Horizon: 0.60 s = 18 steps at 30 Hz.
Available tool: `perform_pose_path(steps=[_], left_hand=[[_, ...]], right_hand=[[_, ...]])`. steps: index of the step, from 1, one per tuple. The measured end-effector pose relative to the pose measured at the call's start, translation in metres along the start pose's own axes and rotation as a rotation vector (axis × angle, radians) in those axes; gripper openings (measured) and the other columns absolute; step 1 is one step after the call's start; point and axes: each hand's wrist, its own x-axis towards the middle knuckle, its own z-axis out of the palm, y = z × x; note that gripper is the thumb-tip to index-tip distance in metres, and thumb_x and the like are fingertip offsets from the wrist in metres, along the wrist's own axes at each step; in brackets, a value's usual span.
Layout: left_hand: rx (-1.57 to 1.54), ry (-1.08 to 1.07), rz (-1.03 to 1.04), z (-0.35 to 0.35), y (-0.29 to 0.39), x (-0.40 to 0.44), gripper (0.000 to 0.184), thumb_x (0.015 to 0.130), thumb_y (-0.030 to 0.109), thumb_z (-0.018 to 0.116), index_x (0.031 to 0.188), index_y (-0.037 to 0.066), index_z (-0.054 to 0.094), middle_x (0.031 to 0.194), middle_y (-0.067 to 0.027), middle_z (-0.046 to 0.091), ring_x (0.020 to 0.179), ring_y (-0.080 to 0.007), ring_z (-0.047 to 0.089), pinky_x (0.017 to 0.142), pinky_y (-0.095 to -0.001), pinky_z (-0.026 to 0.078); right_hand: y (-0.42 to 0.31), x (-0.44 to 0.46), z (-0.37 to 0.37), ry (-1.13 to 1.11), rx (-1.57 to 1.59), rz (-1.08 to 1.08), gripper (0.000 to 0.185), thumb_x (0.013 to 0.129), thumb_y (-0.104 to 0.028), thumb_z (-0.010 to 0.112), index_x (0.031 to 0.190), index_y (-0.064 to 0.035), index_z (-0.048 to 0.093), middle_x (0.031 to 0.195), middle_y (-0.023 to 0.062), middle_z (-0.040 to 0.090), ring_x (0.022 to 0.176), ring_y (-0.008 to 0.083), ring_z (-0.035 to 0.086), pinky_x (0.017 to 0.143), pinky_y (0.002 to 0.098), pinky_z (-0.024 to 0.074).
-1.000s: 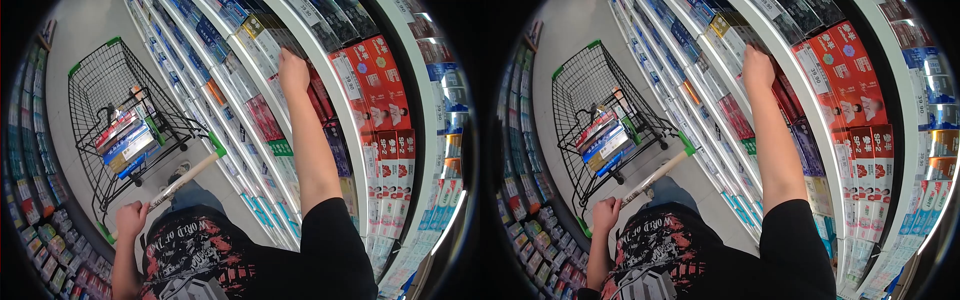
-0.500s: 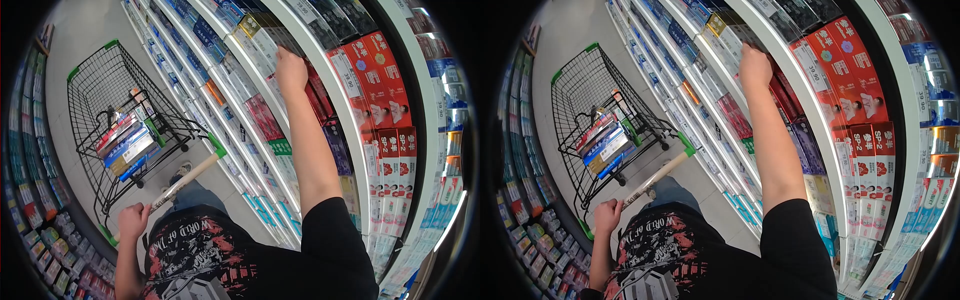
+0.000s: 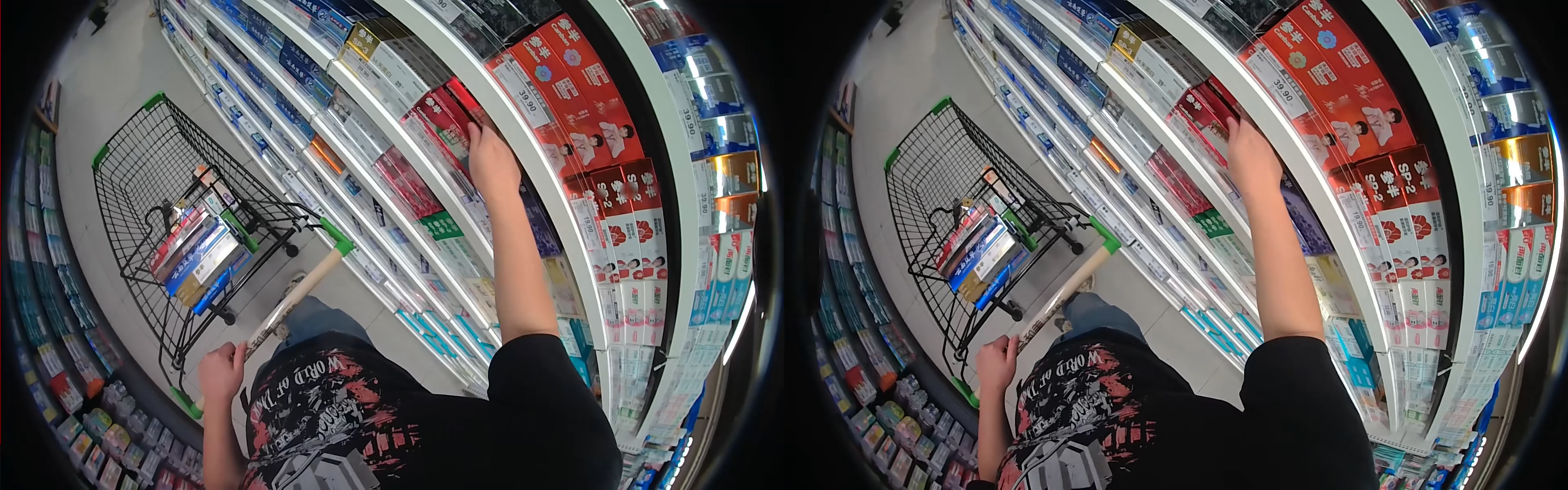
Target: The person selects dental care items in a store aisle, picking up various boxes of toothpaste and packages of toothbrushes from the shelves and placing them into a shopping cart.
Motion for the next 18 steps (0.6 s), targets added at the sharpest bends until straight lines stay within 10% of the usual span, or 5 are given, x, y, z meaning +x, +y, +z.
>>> perform_pose_path(steps=[8, 10, 18], left_hand=[[-0.014, -0.007, 0.033, 0.000, -0.002, 0.001, 0.049, 0.101, 0.042, 0.059, 0.072, 0.002, 0.064, 0.064, -0.0209, 0.061, 0.064, -0.0435, 0.062, 0.060, -0.0517, 0.046], [-0.013, -0.010, 0.025, -0.001, -0.003, 0.001, 0.049, 0.101, 0.042, 0.058, 0.072, 0.002, 0.064, 0.065, -0.0208, 0.062, 0.064, -0.0434, 0.062, 0.060, -0.0516, 0.046], [-0.009, -0.007, 0.023, -0.001, -0.006, 0.001, 0.051, 0.100, 0.047, 0.057, 0.074, 0.005, 0.067, 0.065, -0.0209, 0.063, 0.068, -0.0435, 0.064, 0.062, -0.0522, 0.049]], right_hand=[[0.018, 0.025, 0.011, 0.080, -0.089, 0.042, 0.037, 0.103, -0.025, 0.058, 0.134, -0.0065, 0.062, 0.128, 0.0251, 0.065, 0.116, 0.0398, 0.064, 0.104, 0.0491, 0.0478], [0.005, 0.034, -0.009, -0.172, 0.490, 0.451, 0.036, 0.102, -0.026, 0.062, 0.132, -0.0064, 0.064, 0.128, 0.0229, 0.067, 0.116, 0.0367, 0.065, 0.103, 0.0472, 0.0489], [0.027, 0.035, 0.013, 0.017, 0.345, 0.290, 0.035, 0.102, -0.026, 0.062, 0.130, -0.0057, 0.065, 0.127, 0.0223, 0.068, 0.113, 0.0357, 0.066, 0.100, 0.0462, 0.0502]])
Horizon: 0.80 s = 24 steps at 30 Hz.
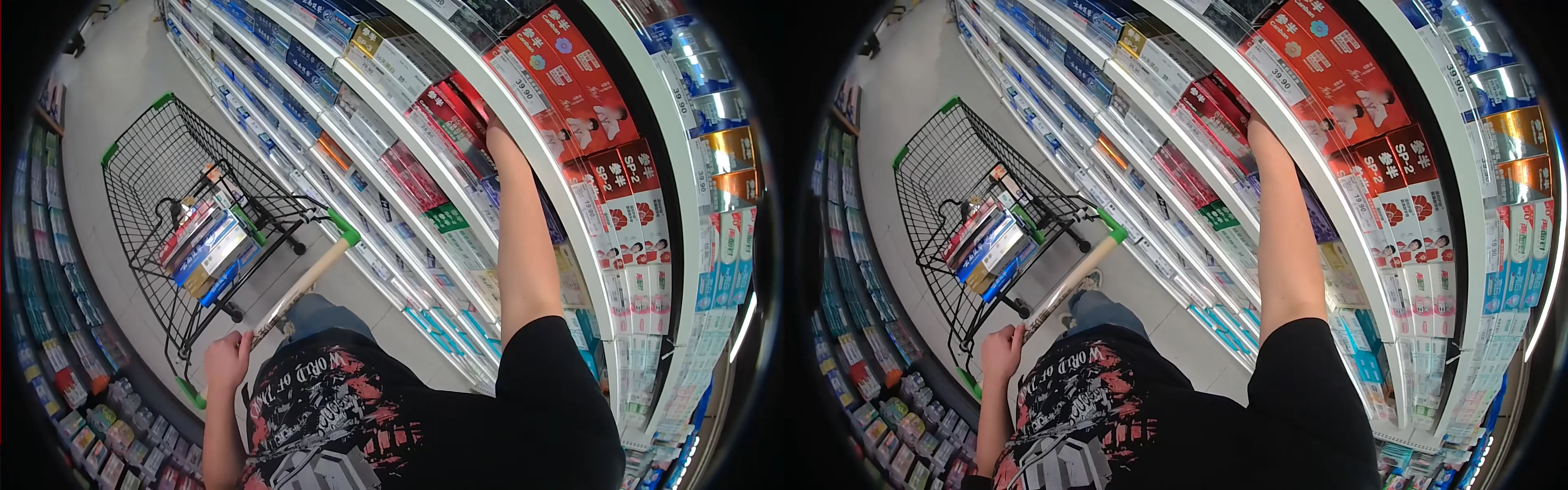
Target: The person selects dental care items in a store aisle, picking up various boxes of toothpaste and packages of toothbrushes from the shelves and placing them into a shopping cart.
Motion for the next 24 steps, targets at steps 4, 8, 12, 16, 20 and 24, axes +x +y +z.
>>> perform_pose_path(steps=[4, 8, 12, 16, 20, 24], left_hand=[[-0.005, -0.006, -0.013, -0.001, 0.003, -0.001, 0.051, 0.100, 0.048, 0.057, 0.074, 0.005, 0.067, 0.066, -0.0208, 0.064, 0.068, -0.0434, 0.065, 0.062, -0.0521, 0.050], [0.004, -0.005, -0.011, -0.002, 0.004, -0.001, 0.051, 0.100, 0.048, 0.057, 0.074, 0.005, 0.067, 0.066, -0.0209, 0.064, 0.068, -0.0434, 0.065, 0.063, -0.0521, 0.050], [-0.003, 0.000, -0.009, 0.000, 0.002, 0.000, 0.051, 0.100, 0.048, 0.058, 0.073, 0.005, 0.067, 0.066, -0.0209, 0.063, 0.068, -0.0433, 0.065, 0.063, -0.0521, 0.050], [0.013, 0.009, -0.003, 0.003, -0.001, 0.001, 0.051, 0.100, 0.047, 0.058, 0.073, 0.005, 0.067, 0.065, -0.0209, 0.064, 0.068, -0.0433, 0.065, 0.063, -0.0521, 0.050], [0.016, 0.005, -0.010, 0.003, 0.001, 0.000, 0.052, 0.100, 0.047, 0.058, 0.073, 0.004, 0.066, 0.066, -0.0211, 0.064, 0.067, -0.0435, 0.065, 0.063, -0.0521, 0.050], [0.006, 0.010, -0.009, 0.002, 0.004, -0.001, 0.051, 0.101, 0.046, 0.058, 0.073, 0.003, 0.066, 0.066, -0.0217, 0.064, 0.068, -0.0443, 0.065, 0.063, -0.0520, 0.049]], right_hand=[[0.018, 0.005, 0.009, 0.092, -0.068, -0.114, 0.034, 0.103, -0.026, 0.062, 0.129, -0.0052, 0.066, 0.127, 0.0220, 0.068, 0.111, 0.0352, 0.067, 0.099, 0.0456, 0.0509], [0.027, 0.008, 0.014, 0.199, -0.139, -0.213, 0.034, 0.103, -0.027, 0.062, 0.128, -0.0048, 0.066, 0.126, 0.0216, 0.069, 0.110, 0.0346, 0.067, 0.098, 0.0449, 0.0516], [0.019, 0.001, 0.007, 0.269, -0.226, -0.319, 0.033, 0.103, -0.027, 0.062, 0.126, -0.0037, 0.067, 0.125, 0.0213, 0.070, 0.106, 0.0356, 0.068, 0.095, 0.0453, 0.0528], [0.010, -0.003, 0.003, 0.148, -0.092, -0.249, 0.033, 0.103, -0.028, 0.062, 0.125, -0.0035, 0.067, 0.125, 0.0217, 0.069, 0.108, 0.0356, 0.068, 0.096, 0.0453, 0.0523], [0.002, -0.007, -0.001, 0.038, 0.035, -0.159, 0.034, 0.103, -0.028, 0.062, 0.125, -0.0034, 0.067, 0.125, 0.0222, 0.069, 0.109, 0.0355, 0.067, 0.097, 0.0453, 0.0518], [-0.001, -0.011, -0.003, -0.015, 0.136, -0.008, 0.034, 0.103, -0.029, 0.062, 0.124, -0.0032, 0.067, 0.124, 0.0227, 0.069, 0.110, 0.0355, 0.067, 0.098, 0.0454, 0.0513]])
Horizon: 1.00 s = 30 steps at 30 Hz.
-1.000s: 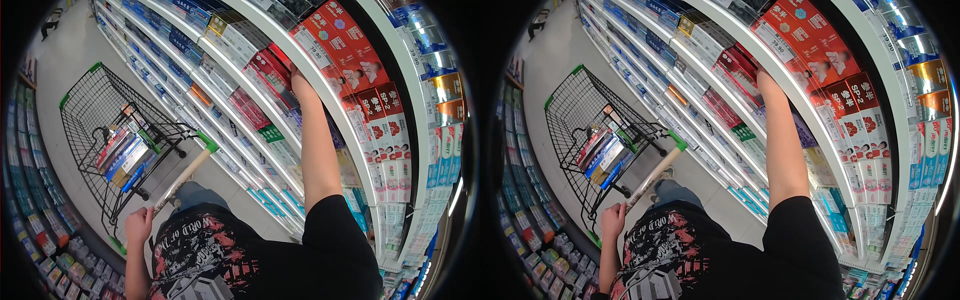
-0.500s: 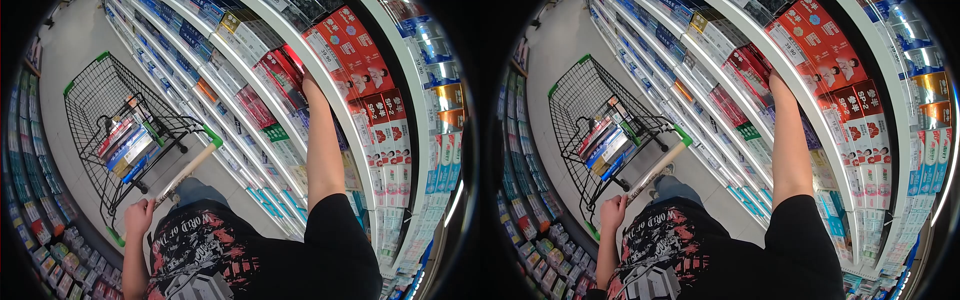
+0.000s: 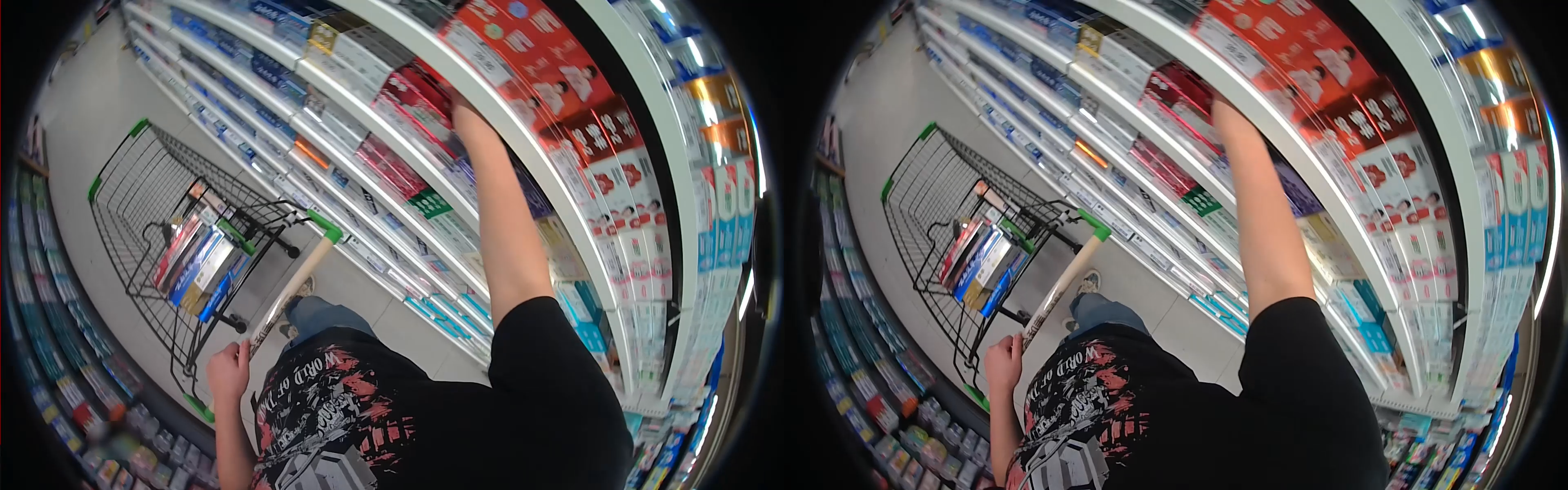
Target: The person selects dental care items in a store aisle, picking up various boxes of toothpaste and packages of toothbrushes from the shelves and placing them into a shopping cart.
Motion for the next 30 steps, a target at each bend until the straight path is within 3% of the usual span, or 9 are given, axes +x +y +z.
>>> perform_pose_path(steps=[1, 2, 3, 4, 9, 16, 18, 24, 30], left_hand=[[-0.001, -0.012, 0.012, 0.000, 0.000, 0.000, 0.050, 0.101, 0.044, 0.058, 0.075, 0.002, 0.067, 0.068, -0.0224, 0.064, 0.068, -0.0449, 0.064, 0.063, -0.0518, 0.049], [0.013, -0.014, 0.042, 0.001, -0.001, 0.001, 0.050, 0.101, 0.044, 0.058, 0.075, 0.002, 0.067, 0.068, -0.0224, 0.064, 0.068, -0.0449, 0.064, 0.063, -0.0518, 0.049], [-0.006, -0.011, 0.042, 0.002, -0.002, 0.000, 0.050, 0.101, 0.044, 0.057, 0.076, 0.002, 0.067, 0.068, -0.0226, 0.065, 0.068, -0.0449, 0.064, 0.063, -0.0517, 0.048], [-0.026, -0.007, 0.038, 0.000, -0.002, 0.001, 0.050, 0.102, 0.043, 0.056, 0.077, 0.001, 0.068, 0.068, -0.0228, 0.065, 0.068, -0.0450, 0.064, 0.063, -0.0516, 0.048], [-0.041, -0.034, 0.018, -0.003, 0.003, -0.001, 0.051, 0.103, 0.043, 0.054, 0.078, 0.000, 0.067, 0.067, -0.0230, 0.064, 0.067, -0.0444, 0.064, 0.062, -0.0502, 0.048], [-0.061, -0.032, 0.038, -0.001, 0.002, -0.001, 0.053, 0.104, 0.042, 0.054, 0.075, -0.001, 0.064, 0.066, -0.0238, 0.061, 0.065, -0.0449, 0.062, 0.061, -0.0507, 0.046], [-0.063, -0.037, 0.034, 0.000, 0.001, -0.001, 0.053, 0.104, 0.042, 0.054, 0.074, -0.001, 0.064, 0.066, -0.0239, 0.061, 0.065, -0.0450, 0.062, 0.061, -0.0506, 0.046], [-0.024, -0.008, 0.023, 0.000, 0.004, -0.002, 0.056, 0.103, 0.046, 0.053, 0.074, 0.000, 0.066, 0.067, -0.0235, 0.063, 0.068, -0.0451, 0.064, 0.062, -0.0515, 0.047], [0.000, -0.039, 0.016, 0.003, -0.003, -0.005, 0.060, 0.102, 0.056, 0.048, 0.080, 0.005, 0.070, 0.073, -0.0242, 0.067, 0.075, -0.0453, 0.067, 0.067, -0.0553, 0.051]], right_hand=[[0.002, -0.005, 0.000, -0.039, -0.042, 0.037, 0.039, 0.102, -0.033, 0.061, 0.128, -0.0046, 0.065, 0.126, 0.0248, 0.067, 0.116, 0.0399, 0.064, 0.100, 0.0496, 0.0498], [0.011, -0.017, 0.005, 0.032, -0.549, -0.240, 0.043, 0.101, -0.035, 0.060, 0.133, -0.0059, 0.061, 0.127, 0.0258, 0.065, 0.114, 0.0426, 0.064, 0.097, 0.0515, 0.0506], [0.003, -0.036, -0.001, 0.082, -0.535, -0.359, 0.046, 0.102, -0.036, 0.059, 0.138, -0.0074, 0.056, 0.131, 0.0257, 0.062, 0.116, 0.0434, 0.062, 0.098, 0.0514, 0.0501], [-0.021, -0.057, -0.012, -0.059, -0.467, -0.180, 0.051, 0.100, -0.034, 0.062, 0.141, -0.0059, 0.053, 0.134, 0.0234, 0.060, 0.122, 0.0400, 0.059, 0.103, 0.0489, 0.0475], [-0.005, -0.120, -0.041, 0.226, -0.506, -0.524, 0.065, 0.088, -0.024, 0.075, 0.144, -0.0012, 0.051, 0.137, 0.0182, 0.059, 0.124, 0.0337, 0.058, 0.105, 0.0456, 0.0469], [0.057, -0.161, -0.100, 0.246, -0.655, -0.278, 0.058, 0.090, -0.028, 0.076, 0.137, 0.0001, 0.058, 0.135, 0.0187, 0.062, 0.123, 0.0344, 0.060, 0.100, 0.0454, 0.0489], [0.064, -0.166, -0.107, 0.188, -0.787, -0.007, 0.045, 0.083, -0.031, 0.081, 0.118, -0.0058, 0.066, 0.112, 0.0144, 0.070, 0.106, 0.0333, 0.066, 0.088, 0.0453, 0.0524], [0.082, -0.168, -0.106, 0.157, -0.805, -0.016, 0.039, 0.082, -0.035, 0.083, 0.106, -0.0078, 0.068, 0.089, 0.0121, 0.073, 0.082, 0.0331, 0.070, 0.078, 0.0445, 0.0539], [0.099, -0.165, -0.112, 0.181, -0.877, -0.046, 0.039, 0.088, -0.038, 0.079, 0.108, -0.0065, 0.069, 0.094, 0.0162, 0.074, 0.083, 0.0385, 0.071, 0.075, 0.0486, 0.0550]])
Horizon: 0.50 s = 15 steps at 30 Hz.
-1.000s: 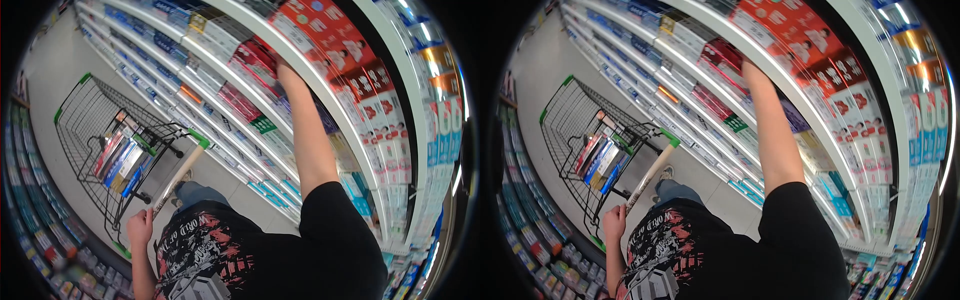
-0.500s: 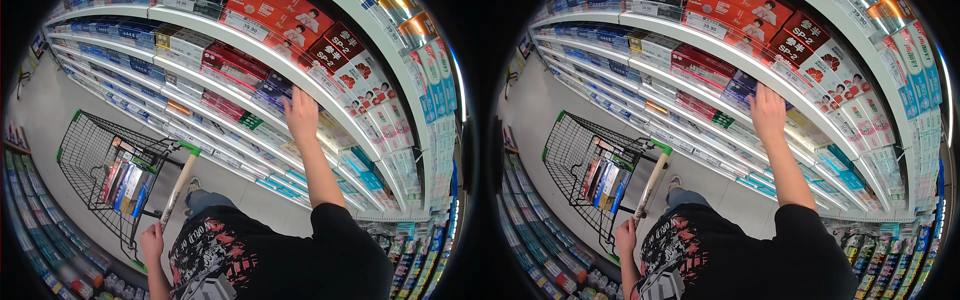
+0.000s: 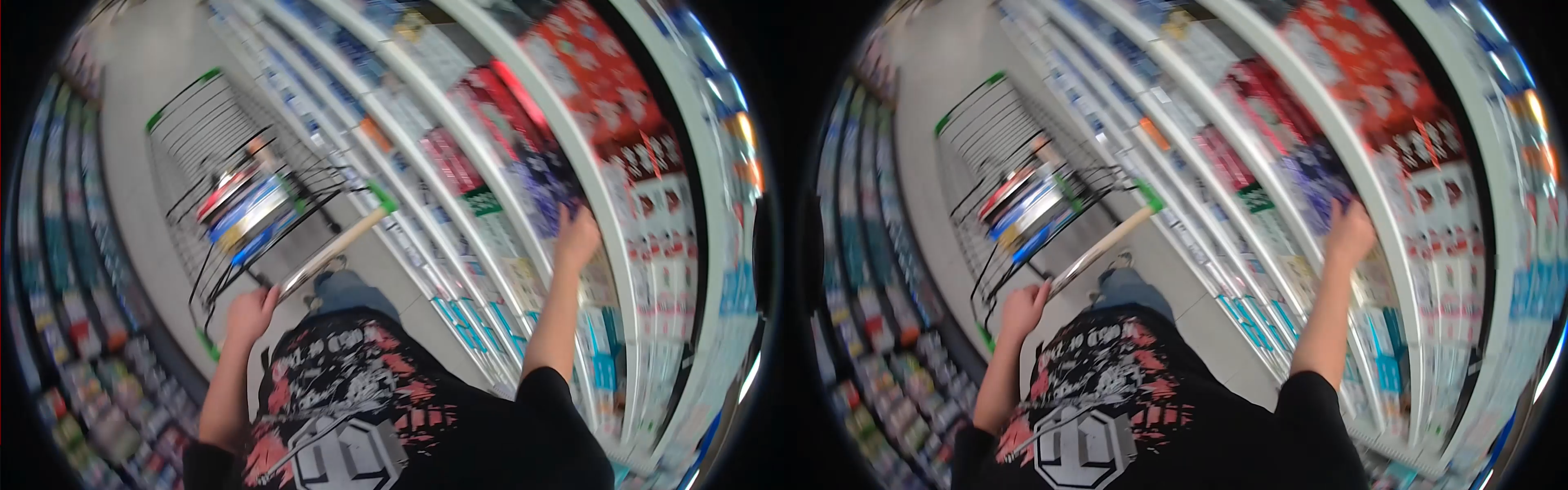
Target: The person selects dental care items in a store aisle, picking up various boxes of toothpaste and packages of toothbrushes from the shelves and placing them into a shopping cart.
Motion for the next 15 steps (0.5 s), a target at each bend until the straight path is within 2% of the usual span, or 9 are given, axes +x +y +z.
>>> perform_pose_path(steps=[2, 3, 4, 6, 8, 9, 11, 12, 15], left_hand=[[-0.011, -0.044, -0.024, -0.001, -0.003, -0.001, 0.063, 0.102, 0.059, 0.046, 0.082, 0.005, 0.072, 0.078, -0.0227, 0.069, 0.079, -0.0437, 0.068, 0.071, -0.0542, 0.053], [0.001, -0.057, -0.037, -0.002, -0.004, -0.001, 0.064, 0.102, 0.060, 0.045, 0.081, 0.006, 0.072, 0.078, -0.0218, 0.070, 0.079, -0.0434, 0.068, 0.071, -0.0539, 0.053], [0.009, -0.069, -0.037, -0.004, -0.003, -0.001, 0.065, 0.102, 0.061, 0.044, 0.080, 0.006, 0.073, 0.077, -0.0210, 0.070, 0.078, -0.0431, 0.069, 0.071, -0.0536, 0.053], [0.011, -0.071, -0.046, -0.007, 0.000, -0.002, 0.068, 0.102, 0.062, 0.043, 0.079, 0.006, 0.073, 0.077, -0.0197, 0.071, 0.077, -0.0416, 0.069, 0.072, -0.0523, 0.055], [-0.012, -0.082, -0.075, -0.012, 0.004, -0.004, 0.066, 0.102, 0.061, 0.043, 0.078, 0.007, 0.072, 0.076, -0.0194, 0.070, 0.078, -0.0409, 0.069, 0.072, -0.0524, 0.054], [-0.021, -0.103, -0.069, -0.014, 0.005, -0.004, 0.064, 0.102, 0.060, 0.044, 0.076, 0.008, 0.071, 0.075, -0.0191, 0.069, 0.078, -0.0403, 0.068, 0.072, -0.0525, 0.054], [-0.025, -0.126, -0.069, -0.014, 0.004, -0.003, 0.065, 0.102, 0.061, 0.042, 0.078, 0.009, 0.073, 0.075, -0.0178, 0.070, 0.078, -0.0398, 0.069, 0.072, -0.0520, 0.054], [-0.017, -0.157, -0.050, -0.015, 0.002, -0.004, 0.066, 0.103, 0.062, 0.041, 0.079, 0.010, 0.074, 0.075, -0.0165, 0.070, 0.078, -0.0393, 0.069, 0.072, -0.0514, 0.055], [-0.047, -0.151, -0.014, -0.008, -0.006, -0.004, 0.072, 0.102, 0.067, 0.035, 0.086, 0.012, 0.079, 0.077, -0.0163, 0.072, 0.077, -0.0377, 0.071, 0.074, -0.0496, 0.057]], right_hand=[[0.011, 0.001, 0.011, 0.006, 0.168, -0.064, 0.053, 0.089, -0.049, 0.076, 0.121, -0.0071, 0.068, 0.099, 0.0204, 0.074, 0.086, 0.0419, 0.071, 0.075, 0.0511, 0.0557], [0.005, 0.001, 0.001, -0.124, 0.046, 0.018, 0.061, 0.089, -0.052, 0.074, 0.130, -0.0087, 0.064, 0.100, 0.0222, 0.074, 0.087, 0.0442, 0.070, 0.077, 0.0522, 0.0554], [0.013, 0.000, 0.010, -0.126, 0.007, 0.021, 0.066, 0.089, -0.054, 0.073, 0.136, -0.0089, 0.060, 0.101, 0.0235, 0.073, 0.090, 0.0451, 0.069, 0.079, 0.0523, 0.0551], [0.015, -0.001, 0.011, -0.115, 0.030, 0.021, 0.064, 0.090, -0.052, 0.073, 0.135, -0.0069, 0.062, 0.103, 0.0238, 0.072, 0.094, 0.0437, 0.069, 0.081, 0.0520, 0.0544], [0.021, -0.004, 0.019, 0.004, 0.013, -0.057, 0.050, 0.090, -0.044, 0.075, 0.119, -0.0041, 0.066, 0.101, 0.0187, 0.073, 0.092, 0.0402, 0.069, 0.078, 0.0499, 0.0552], [0.017, -0.004, 0.015, 0.010, 0.025, -0.078, 0.050, 0.090, -0.044, 0.075, 0.119, -0.0041, 0.066, 0.101, 0.0187, 0.073, 0.092, 0.0402, 0.069, 0.078, 0.0499, 0.0552], [0.007, -0.009, 0.000, 0.155, 0.115, -0.156, 0.053, 0.088, -0.031, 0.081, 0.130, -0.0041, 0.064, 0.115, 0.0181, 0.072, 0.102, 0.0369, 0.068, 0.084, 0.0468, 0.0548], [0.005, -0.013, -0.004, 0.156, 0.123, -0.168, 0.053, 0.088, -0.031, 0.081, 0.130, -0.0041, 0.064, 0.115, 0.0181, 0.072, 0.102, 0.0369, 0.068, 0.084, 0.0468, 0.0548], [-0.012, -0.026, -0.028, 0.374, 0.243, -0.471, 0.065, 0.079, -0.008, 0.086, 0.138, 0.0016, 0.059, 0.130, 0.0169, 0.067, 0.113, 0.0361, 0.065, 0.096, 0.0423, 0.0518]])
